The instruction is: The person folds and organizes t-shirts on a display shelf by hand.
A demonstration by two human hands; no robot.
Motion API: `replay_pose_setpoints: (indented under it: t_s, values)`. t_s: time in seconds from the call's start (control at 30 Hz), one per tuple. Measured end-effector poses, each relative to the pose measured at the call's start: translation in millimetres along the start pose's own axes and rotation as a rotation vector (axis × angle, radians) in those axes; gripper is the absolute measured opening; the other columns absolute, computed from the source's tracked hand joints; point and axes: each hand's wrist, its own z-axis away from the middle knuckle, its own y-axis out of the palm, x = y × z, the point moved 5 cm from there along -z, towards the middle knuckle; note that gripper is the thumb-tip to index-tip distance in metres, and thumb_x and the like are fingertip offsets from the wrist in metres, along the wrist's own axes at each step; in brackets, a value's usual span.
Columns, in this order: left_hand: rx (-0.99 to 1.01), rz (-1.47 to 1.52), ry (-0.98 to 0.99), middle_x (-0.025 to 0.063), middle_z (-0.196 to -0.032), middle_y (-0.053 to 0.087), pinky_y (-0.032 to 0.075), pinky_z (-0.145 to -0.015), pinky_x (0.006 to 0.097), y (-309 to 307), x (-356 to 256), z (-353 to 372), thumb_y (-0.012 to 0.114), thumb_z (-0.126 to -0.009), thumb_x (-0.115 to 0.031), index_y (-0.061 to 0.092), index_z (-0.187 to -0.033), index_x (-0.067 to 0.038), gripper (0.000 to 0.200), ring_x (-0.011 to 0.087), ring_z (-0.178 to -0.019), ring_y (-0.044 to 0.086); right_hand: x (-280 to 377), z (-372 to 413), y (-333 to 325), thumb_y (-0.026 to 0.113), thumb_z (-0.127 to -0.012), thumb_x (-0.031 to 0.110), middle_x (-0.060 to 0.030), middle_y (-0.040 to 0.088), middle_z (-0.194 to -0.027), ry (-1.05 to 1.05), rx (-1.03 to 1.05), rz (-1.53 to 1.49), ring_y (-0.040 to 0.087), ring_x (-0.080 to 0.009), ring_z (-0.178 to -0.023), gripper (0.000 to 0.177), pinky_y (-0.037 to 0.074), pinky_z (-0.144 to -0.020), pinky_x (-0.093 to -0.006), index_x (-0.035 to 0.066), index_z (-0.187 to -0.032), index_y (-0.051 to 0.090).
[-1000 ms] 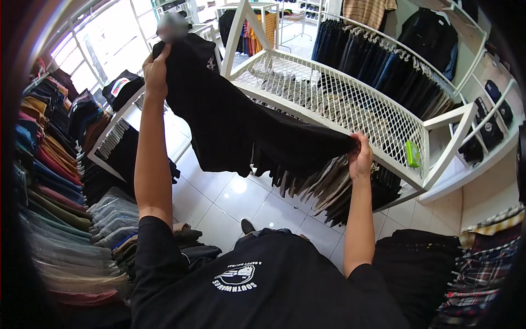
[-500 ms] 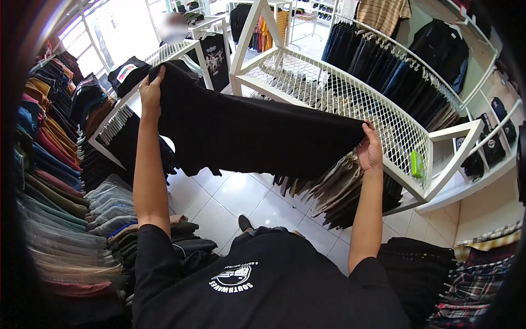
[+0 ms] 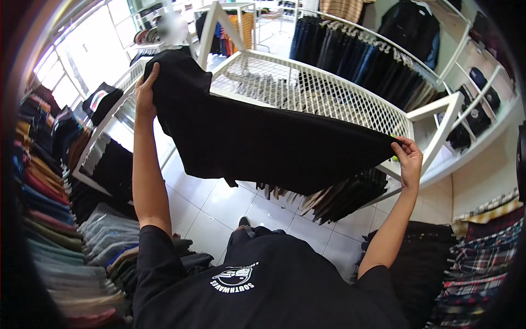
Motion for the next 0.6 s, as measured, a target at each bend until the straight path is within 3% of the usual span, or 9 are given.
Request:
replay_pose_setpoints:
  t_s: [0.13, 0.17, 0.27, 0.3, 0.37, 0.47, 0.53, 0.6]
  values:
    - [0.019, 0.005, 0.043, 0.0085, -0.098, 0.076, 0.061, -0.071, 0.0299, 17.5, 31.8, -27.0, 0.074, -0.097, -0.022, 0.073, -0.108, -0.003, 0.022, 0.0174, -0.08, 0.074, -3.1, 3.3, -28.5, 0.078, -0.092, 0.006, -0.0035, 0.073, -0.102, -0.117, -0.123, -0.007, 0.065, -0.0089, -0.091, 0.021, 0.05, -0.086, -0.0221, 0.002, -0.111, 0.07]
    - [0.034, 0.013, 0.036, 0.0085, -0.098, 0.076, 0.061, -0.071, 0.0299, 22.7, 40.8, -34.7, 0.074, -0.097, -0.022, 0.073, -0.108, -0.003, 0.022, 0.0174, -0.08, 0.074, -7.2, 3.4, -32.5, 0.076, -0.095, 0.011, -0.0046, 0.071, -0.109, -0.095, -0.151, 0.042, 0.062, -0.0088, -0.101, 0.018, 0.047, -0.092, -0.0219, 0.002, -0.11, 0.069]
    - [-0.042, -0.023, 0.093, 0.0059, -0.096, 0.076, 0.058, -0.073, 0.0273, 40.1, 59.8, -58.9, 0.075, -0.097, -0.023, 0.075, -0.105, -0.002, 0.022, 0.0134, -0.08, 0.071, -2.8, 2.6, -30.2, 0.071, -0.099, 0.015, -0.0048, 0.07, -0.113, -0.155, -0.273, 0.041, 0.06, -0.0089, -0.108, 0.018, 0.045, -0.095, -0.0215, 0.003, -0.112, 0.067]
    - [-0.088, -0.141, 0.171, 0.0045, -0.094, 0.075, 0.056, -0.074, 0.0264, 44.8, 59.2, -63.9, 0.075, -0.097, -0.023, 0.075, -0.104, -0.002, 0.022, 0.0113, -0.08, 0.069, -1.7, 2.2, -27.1, 0.067, -0.103, 0.019, -0.0001, 0.065, -0.106, -0.106, -0.264, 0.047, 0.056, -0.0054, -0.102, 0.02, 0.042, -0.088, -0.0184, 0.003, -0.114, 0.064]
    - [-0.213, -0.309, 0.29, 0.0018, -0.093, 0.074, 0.052, -0.076, 0.0253, 53.3, 61.7, -76.5, 0.076, -0.097, -0.024, 0.076, -0.104, 0.0, 0.025, 0.0076, -0.082, 0.064, -8.6, -0.7, -33.8, 0.065, -0.105, 0.021, 0.0012, 0.063, -0.104, -0.097, -0.298, -0.004, 0.055, -0.0057, -0.099, 0.022, 0.043, -0.087, -0.0199, 0.004, -0.117, 0.063]
    - [-0.354, -0.331, 0.525, 0.0088, -0.103, 0.076, 0.054, -0.084, 0.0278, 92.7, 40.1, -70.6, 0.074, -0.098, -0.021, 0.076, -0.112, 0.003, 0.028, 0.0152, -0.089, 0.069, 8.2, -4.3, -25.5, 0.062, -0.107, 0.024, 0.0042, 0.056, -0.098, -0.207, -0.476, -0.082, 0.051, -0.0052, -0.09, 0.022, 0.043, -0.08, -0.0216, 0.006, -0.119, 0.061]
    - [-0.419, -0.367, 0.664, 0.0077, -0.097, 0.078, 0.055, -0.081, 0.027, 114.2, 23.6, -80.0, 0.076, -0.097, -0.021, 0.078, -0.107, 0.001, 0.024, 0.0119, -0.085, 0.069, 32.7, -10.0, -26.9, 0.061, -0.107, 0.023, 0.003, 0.052, -0.097, -0.335, -0.652, 0.129, 0.047, -0.0069, -0.092, 0.02, 0.038, -0.084, -0.0218, 0.004, -0.115, 0.059]
    - [-0.443, -0.497, 0.752, 0.0104, -0.102, 0.078, 0.055, -0.084, 0.0282, 137.7, 10.5, -104.7, 0.073, -0.099, -0.026, 0.077, -0.111, 0.0, 0.029, 0.0148, -0.088, 0.072, 51.3, -25.5, -28.1, 0.06, -0.108, 0.023, 0.0002, 0.054, -0.1, -0.39, -0.737, 0.266, 0.048, -0.0094, -0.097, 0.023, 0.039, -0.09, -0.0251, 0.003, -0.116, 0.058]
